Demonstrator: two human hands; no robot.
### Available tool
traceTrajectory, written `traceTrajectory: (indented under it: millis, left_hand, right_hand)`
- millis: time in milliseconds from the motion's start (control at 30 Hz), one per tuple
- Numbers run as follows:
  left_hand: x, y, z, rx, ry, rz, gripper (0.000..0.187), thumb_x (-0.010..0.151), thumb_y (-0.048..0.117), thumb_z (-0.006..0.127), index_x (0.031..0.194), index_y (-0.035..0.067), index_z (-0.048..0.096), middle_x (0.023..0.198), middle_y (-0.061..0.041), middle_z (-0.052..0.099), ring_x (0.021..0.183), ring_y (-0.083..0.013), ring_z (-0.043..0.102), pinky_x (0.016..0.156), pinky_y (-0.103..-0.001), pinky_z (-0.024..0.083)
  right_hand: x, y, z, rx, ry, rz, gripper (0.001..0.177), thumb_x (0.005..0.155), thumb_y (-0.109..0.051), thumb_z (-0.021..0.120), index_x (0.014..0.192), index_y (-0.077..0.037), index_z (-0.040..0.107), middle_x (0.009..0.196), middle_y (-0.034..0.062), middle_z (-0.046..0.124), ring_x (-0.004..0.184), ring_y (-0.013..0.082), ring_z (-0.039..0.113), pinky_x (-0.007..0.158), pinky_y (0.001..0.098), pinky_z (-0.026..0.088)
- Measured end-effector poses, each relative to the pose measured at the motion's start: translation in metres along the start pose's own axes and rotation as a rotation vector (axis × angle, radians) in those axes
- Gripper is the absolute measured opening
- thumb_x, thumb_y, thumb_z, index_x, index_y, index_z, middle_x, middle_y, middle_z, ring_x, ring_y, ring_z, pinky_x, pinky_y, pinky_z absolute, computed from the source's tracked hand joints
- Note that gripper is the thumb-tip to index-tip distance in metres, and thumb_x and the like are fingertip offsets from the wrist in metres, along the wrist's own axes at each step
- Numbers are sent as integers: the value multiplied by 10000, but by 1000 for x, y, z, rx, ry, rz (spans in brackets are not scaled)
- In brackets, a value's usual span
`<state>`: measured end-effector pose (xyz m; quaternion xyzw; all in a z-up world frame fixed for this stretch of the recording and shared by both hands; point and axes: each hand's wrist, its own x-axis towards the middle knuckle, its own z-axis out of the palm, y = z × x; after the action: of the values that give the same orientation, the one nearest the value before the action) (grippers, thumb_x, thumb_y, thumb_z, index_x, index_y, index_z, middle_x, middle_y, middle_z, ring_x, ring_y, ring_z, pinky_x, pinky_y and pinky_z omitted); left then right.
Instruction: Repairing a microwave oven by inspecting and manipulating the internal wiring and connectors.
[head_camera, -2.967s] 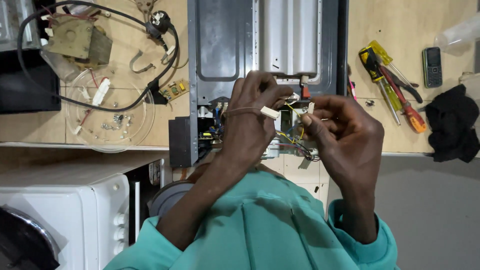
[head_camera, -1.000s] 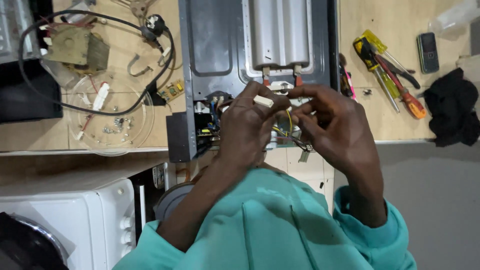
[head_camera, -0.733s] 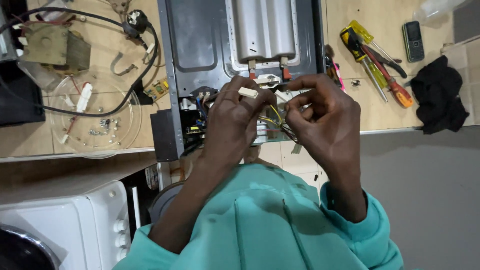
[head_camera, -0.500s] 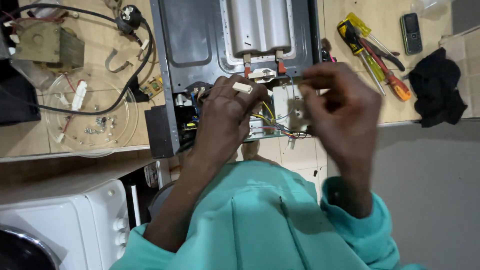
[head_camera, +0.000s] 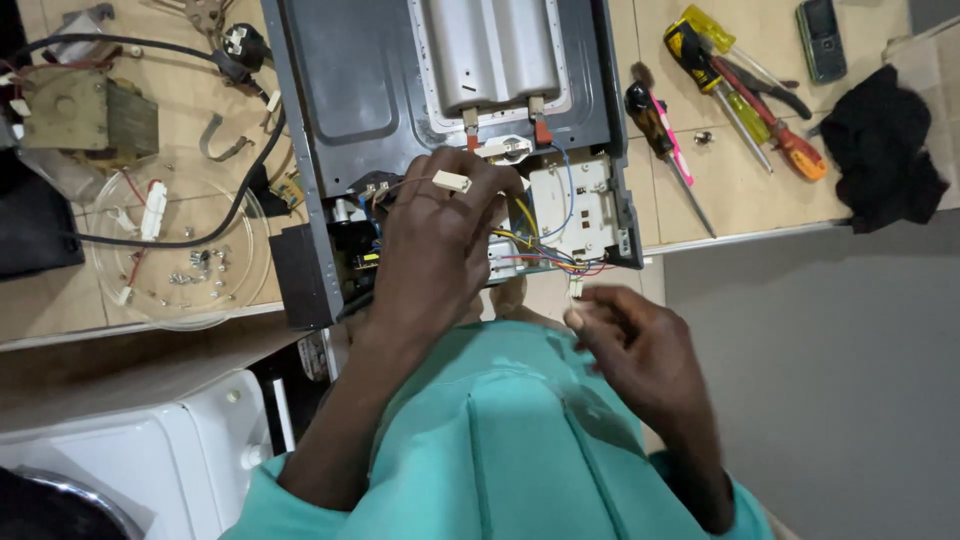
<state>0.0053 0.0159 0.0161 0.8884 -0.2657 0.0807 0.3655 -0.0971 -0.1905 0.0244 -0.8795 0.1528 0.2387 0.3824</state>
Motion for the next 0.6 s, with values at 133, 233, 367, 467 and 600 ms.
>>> traceTrajectory:
  millis: [133,233,367,467,600]
  left_hand:
    - [8,21,-9,-102,2,79,292,919,-108,682,1130,81,614,1110,-116,561,835,-287,620,679,-394,542]
    - [20,28,-3,-64,-184,186,416,785,-146,726,1119,83,629,1139,-102,582,905,-279,578,528,-373,554]
    - [31,24,14,183,-448,291,353,652,-167,716,903,81,702,1003,-46,594,914,-287,463,650,-451,420]
    - [36,31,17,275,-450,303,202,751,105,825,681,62,639,847,-48,528,913,-291,437,603,-446,349]
    - [39,30,23,315,-423,326,92,780,148,786,736,82,741,1154,-114,657,1061,-321,531,667,-453,465]
  right_hand:
    - [8,-7,22,665,157,68,311,918,-204,671,1108,42,674,931,176,816,727,216,757,559,301,575]
    - [8,-5,24,800,188,43,236,938,-149,669,1046,61,680,886,207,796,700,239,754,578,298,585]
    - [8,-8,22,876,122,93,206,946,-167,680,994,33,697,863,193,791,700,233,733,616,298,595]
    - [13,4,28,912,94,28,162,945,-147,696,926,12,669,859,187,800,719,240,751,649,322,619]
    - [15,7,30,934,109,38,182,923,-176,718,951,0,675,853,182,793,732,242,756,646,321,622]
